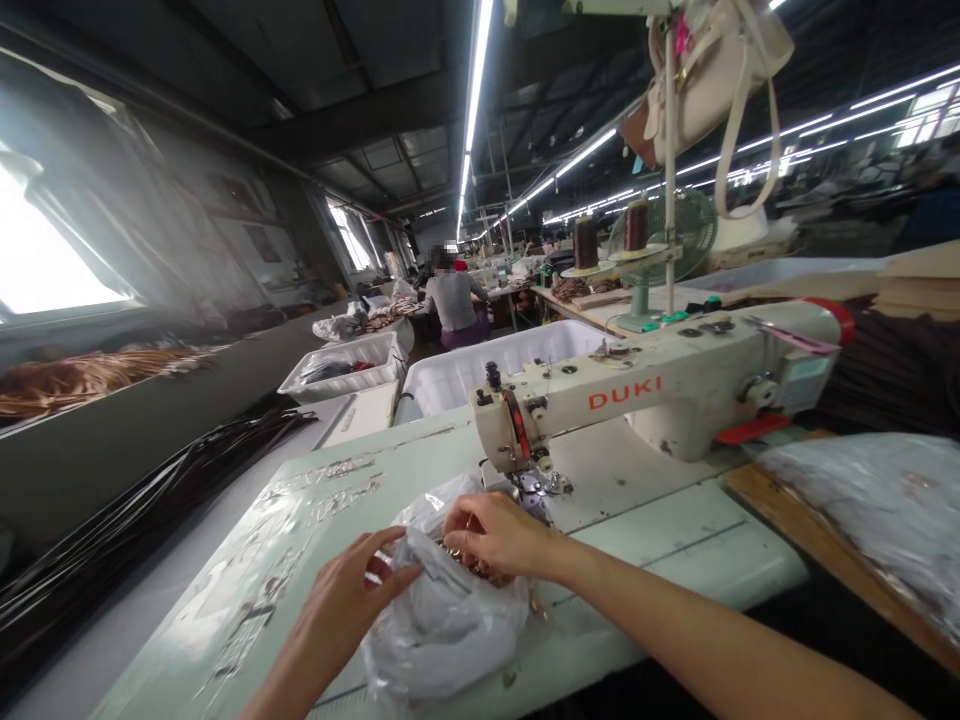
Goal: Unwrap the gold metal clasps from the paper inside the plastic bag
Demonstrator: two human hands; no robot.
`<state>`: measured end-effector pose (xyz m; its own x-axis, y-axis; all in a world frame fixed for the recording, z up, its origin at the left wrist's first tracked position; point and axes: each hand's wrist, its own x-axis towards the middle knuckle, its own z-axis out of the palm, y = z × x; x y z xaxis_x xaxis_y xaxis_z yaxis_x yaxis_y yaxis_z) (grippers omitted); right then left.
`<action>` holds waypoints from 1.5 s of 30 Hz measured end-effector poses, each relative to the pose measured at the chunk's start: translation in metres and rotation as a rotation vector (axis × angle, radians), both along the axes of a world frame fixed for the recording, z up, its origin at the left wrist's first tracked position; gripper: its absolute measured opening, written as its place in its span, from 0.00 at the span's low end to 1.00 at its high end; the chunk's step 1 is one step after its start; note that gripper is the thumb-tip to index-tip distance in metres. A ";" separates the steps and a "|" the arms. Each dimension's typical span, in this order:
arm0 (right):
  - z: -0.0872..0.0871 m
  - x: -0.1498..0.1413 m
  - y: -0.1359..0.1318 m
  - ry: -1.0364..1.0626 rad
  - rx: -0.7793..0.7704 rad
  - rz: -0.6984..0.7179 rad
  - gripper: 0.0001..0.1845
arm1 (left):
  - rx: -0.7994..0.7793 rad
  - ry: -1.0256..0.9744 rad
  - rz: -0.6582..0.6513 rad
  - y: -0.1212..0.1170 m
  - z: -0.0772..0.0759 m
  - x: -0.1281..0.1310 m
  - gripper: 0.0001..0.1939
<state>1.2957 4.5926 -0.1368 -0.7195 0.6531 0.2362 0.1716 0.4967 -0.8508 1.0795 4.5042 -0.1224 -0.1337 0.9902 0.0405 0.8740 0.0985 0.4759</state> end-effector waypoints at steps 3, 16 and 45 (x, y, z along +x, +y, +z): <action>0.000 0.019 0.005 -0.078 0.133 0.043 0.10 | -0.018 0.025 0.031 -0.004 -0.003 0.000 0.23; -0.003 0.045 0.008 -0.344 0.497 0.401 0.16 | 0.209 0.196 -0.118 -0.011 0.031 0.014 0.14; 0.049 -0.026 0.008 -0.139 0.489 0.011 0.21 | 0.289 0.346 -0.268 0.018 0.113 0.023 0.15</action>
